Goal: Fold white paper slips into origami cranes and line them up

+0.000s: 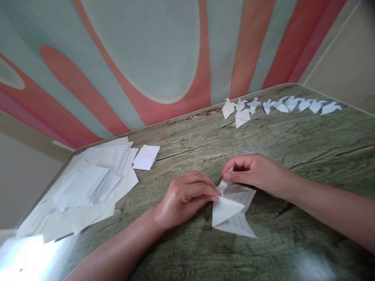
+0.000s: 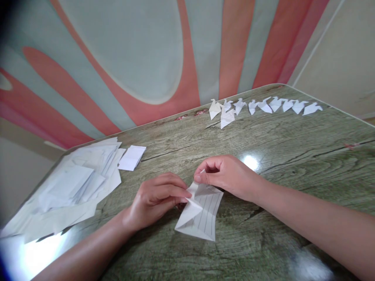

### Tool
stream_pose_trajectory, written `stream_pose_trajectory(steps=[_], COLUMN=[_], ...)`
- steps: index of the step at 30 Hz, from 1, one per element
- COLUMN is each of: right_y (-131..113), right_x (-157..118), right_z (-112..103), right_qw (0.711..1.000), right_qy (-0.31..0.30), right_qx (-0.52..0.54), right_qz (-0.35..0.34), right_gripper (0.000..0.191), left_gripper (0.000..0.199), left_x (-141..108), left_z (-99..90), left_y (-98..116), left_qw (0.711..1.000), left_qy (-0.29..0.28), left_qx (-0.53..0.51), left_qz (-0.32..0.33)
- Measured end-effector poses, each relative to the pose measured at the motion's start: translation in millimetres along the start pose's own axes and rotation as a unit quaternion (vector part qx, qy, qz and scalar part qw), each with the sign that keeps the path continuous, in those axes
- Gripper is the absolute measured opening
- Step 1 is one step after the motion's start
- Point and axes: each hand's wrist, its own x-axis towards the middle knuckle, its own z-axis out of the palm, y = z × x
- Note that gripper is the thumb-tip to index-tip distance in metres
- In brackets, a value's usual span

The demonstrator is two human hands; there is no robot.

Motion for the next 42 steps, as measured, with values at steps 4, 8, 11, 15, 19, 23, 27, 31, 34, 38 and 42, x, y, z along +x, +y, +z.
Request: stream_pose_trajectory(steps=[4,8,11,15,19,23,27,31,34,38,42], right_y=[-9.7,-15.3,-13.4,-10.0,-9.6,-11.3,-12.7,-11.6,-11.4,-15.0,-18.7], right_x=[-3.4,-6.5,-8.0,-10.3,-11.9,-13.2,-15.0,-14.9,-13.8,-14.3,-16.8], right_z=[-1.3,2.0,5.8,9.2,11.4,14.6,16.7,15.5,12.6,9.8,12.0], right_qw=[0.998,0.991,0.985,0.977,0.97,0.966,0.958,0.961,0.972,0.985,0.983], right_qy=[-0.013,0.009,0.02,0.031,0.051,0.066,0.068,0.088,0.105,0.083,0.085], right_qx=[-0.064,-0.116,-0.138,-0.141,-0.149,-0.15,-0.151,-0.148,-0.126,-0.087,-0.104], right_qz=[-0.018,-0.064,-0.102,-0.158,-0.187,-0.201,-0.232,-0.215,-0.168,-0.125,-0.127], right_gripper=[0.016,0.008,0.008,0.009,0.007,0.008,0.011,0.018,0.016,0.017,0.013], left_gripper=[0.011,0.012,0.013,0.011,0.013,0.015,0.012,0.013,0.014,0.012,0.012], left_x=[0.0,0.8,1.3,1.3,1.4,2.6,3.6,4.2,4.6,4.5,2.5], left_z=[-0.9,-1.3,-0.3,1.9,3.9,7.3,9.9,9.1,7.8,8.4,12.5], left_y=[0.3,1.2,1.2,0.0,1.6,4.0,3.3,1.4,1.2,3.5,5.6], left_qw=[0.999,0.999,0.998,0.996,0.99,0.984,0.984,0.983,0.979,0.98,0.986], left_qy=[0.012,-0.001,-0.004,0.024,0.036,0.063,0.031,0.041,0.061,0.077,0.094], left_qx=[0.011,0.009,0.004,-0.019,-0.028,-0.024,-0.037,-0.035,-0.012,0.023,0.068], left_qz=[-0.03,-0.051,-0.064,-0.078,-0.131,-0.163,-0.171,-0.174,-0.192,-0.181,-0.118])
